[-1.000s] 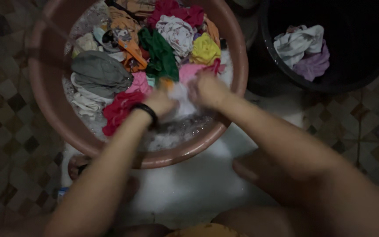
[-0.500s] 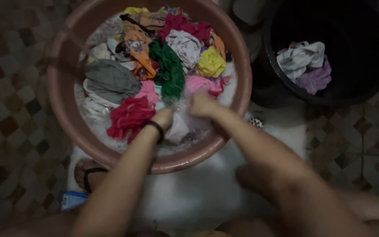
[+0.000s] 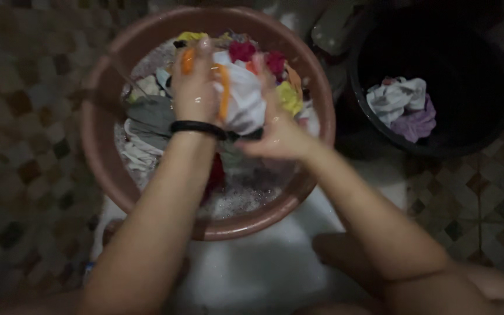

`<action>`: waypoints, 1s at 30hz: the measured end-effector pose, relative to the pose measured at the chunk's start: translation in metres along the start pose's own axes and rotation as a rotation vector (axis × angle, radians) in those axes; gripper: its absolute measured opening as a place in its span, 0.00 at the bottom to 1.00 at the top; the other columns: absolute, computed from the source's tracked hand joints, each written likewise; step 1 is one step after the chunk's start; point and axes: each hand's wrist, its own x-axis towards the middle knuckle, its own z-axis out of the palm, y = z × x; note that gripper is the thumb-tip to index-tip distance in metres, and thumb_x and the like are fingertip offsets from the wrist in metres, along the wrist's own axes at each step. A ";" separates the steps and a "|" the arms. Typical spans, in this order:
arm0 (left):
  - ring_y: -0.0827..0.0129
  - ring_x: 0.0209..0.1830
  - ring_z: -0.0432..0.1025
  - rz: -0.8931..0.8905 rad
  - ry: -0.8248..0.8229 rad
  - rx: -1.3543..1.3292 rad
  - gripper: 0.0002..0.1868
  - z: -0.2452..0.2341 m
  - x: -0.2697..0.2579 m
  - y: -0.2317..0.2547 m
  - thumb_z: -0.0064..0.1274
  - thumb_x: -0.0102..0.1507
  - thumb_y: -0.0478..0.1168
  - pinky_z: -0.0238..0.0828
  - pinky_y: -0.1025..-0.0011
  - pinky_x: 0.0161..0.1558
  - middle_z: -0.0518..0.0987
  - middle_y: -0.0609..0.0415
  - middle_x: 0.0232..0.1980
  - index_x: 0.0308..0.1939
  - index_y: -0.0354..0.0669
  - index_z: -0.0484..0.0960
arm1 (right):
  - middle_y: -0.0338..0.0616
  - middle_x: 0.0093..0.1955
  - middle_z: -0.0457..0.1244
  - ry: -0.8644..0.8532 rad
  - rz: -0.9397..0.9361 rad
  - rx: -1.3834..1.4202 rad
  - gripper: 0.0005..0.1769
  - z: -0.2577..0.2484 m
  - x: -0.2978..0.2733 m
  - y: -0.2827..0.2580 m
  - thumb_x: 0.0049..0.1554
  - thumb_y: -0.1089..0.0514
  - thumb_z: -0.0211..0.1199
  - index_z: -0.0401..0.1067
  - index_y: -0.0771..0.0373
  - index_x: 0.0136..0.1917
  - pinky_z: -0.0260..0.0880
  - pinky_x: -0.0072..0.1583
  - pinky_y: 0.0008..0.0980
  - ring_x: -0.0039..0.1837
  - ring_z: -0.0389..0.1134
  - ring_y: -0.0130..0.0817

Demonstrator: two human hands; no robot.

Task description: The person washes clothes in a basin with water and soap, rubbing different garments together and wringing them before placing them in a separate bucket.

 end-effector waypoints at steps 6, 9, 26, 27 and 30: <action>0.58 0.40 0.71 0.914 -0.132 0.955 0.25 0.041 -0.056 0.022 0.71 0.57 0.56 0.71 0.59 0.44 0.76 0.53 0.37 0.32 0.41 0.76 | 0.54 0.74 0.49 0.034 -0.066 -0.348 0.52 0.026 0.030 0.047 0.46 0.52 0.71 0.46 0.59 0.77 0.66 0.65 0.40 0.71 0.57 0.50; 0.54 0.40 0.72 0.967 -0.297 1.179 0.17 0.052 -0.067 0.042 0.70 0.51 0.48 0.71 0.58 0.43 0.77 0.52 0.37 0.29 0.42 0.79 | 0.52 0.71 0.51 -0.029 -0.026 -0.373 0.49 0.010 0.028 0.062 0.47 0.50 0.70 0.48 0.59 0.74 0.66 0.62 0.40 0.68 0.58 0.49; 0.52 0.56 0.75 0.684 -0.701 1.022 0.26 0.100 -0.022 0.026 0.64 0.62 0.54 0.74 0.58 0.57 0.77 0.45 0.55 0.53 0.40 0.78 | 0.45 0.54 0.59 0.261 0.107 -0.206 0.30 -0.062 0.014 0.095 0.53 0.40 0.66 0.61 0.56 0.61 0.69 0.49 0.38 0.52 0.65 0.41; 0.49 0.64 0.70 0.713 -0.718 0.886 0.34 0.104 -0.018 0.018 0.65 0.64 0.56 0.70 0.57 0.63 0.72 0.40 0.62 0.61 0.35 0.72 | 0.45 0.53 0.59 0.359 0.138 -0.129 0.30 -0.069 0.008 0.105 0.53 0.40 0.66 0.62 0.56 0.60 0.69 0.48 0.38 0.52 0.65 0.41; 0.46 0.79 0.59 0.716 -0.586 0.728 0.41 0.118 -0.003 -0.022 0.61 0.71 0.57 0.61 0.54 0.76 0.62 0.34 0.76 0.73 0.32 0.62 | 0.43 0.51 0.61 0.679 0.197 0.255 0.27 -0.106 -0.009 0.135 0.54 0.38 0.65 0.64 0.55 0.58 0.70 0.45 0.38 0.49 0.66 0.40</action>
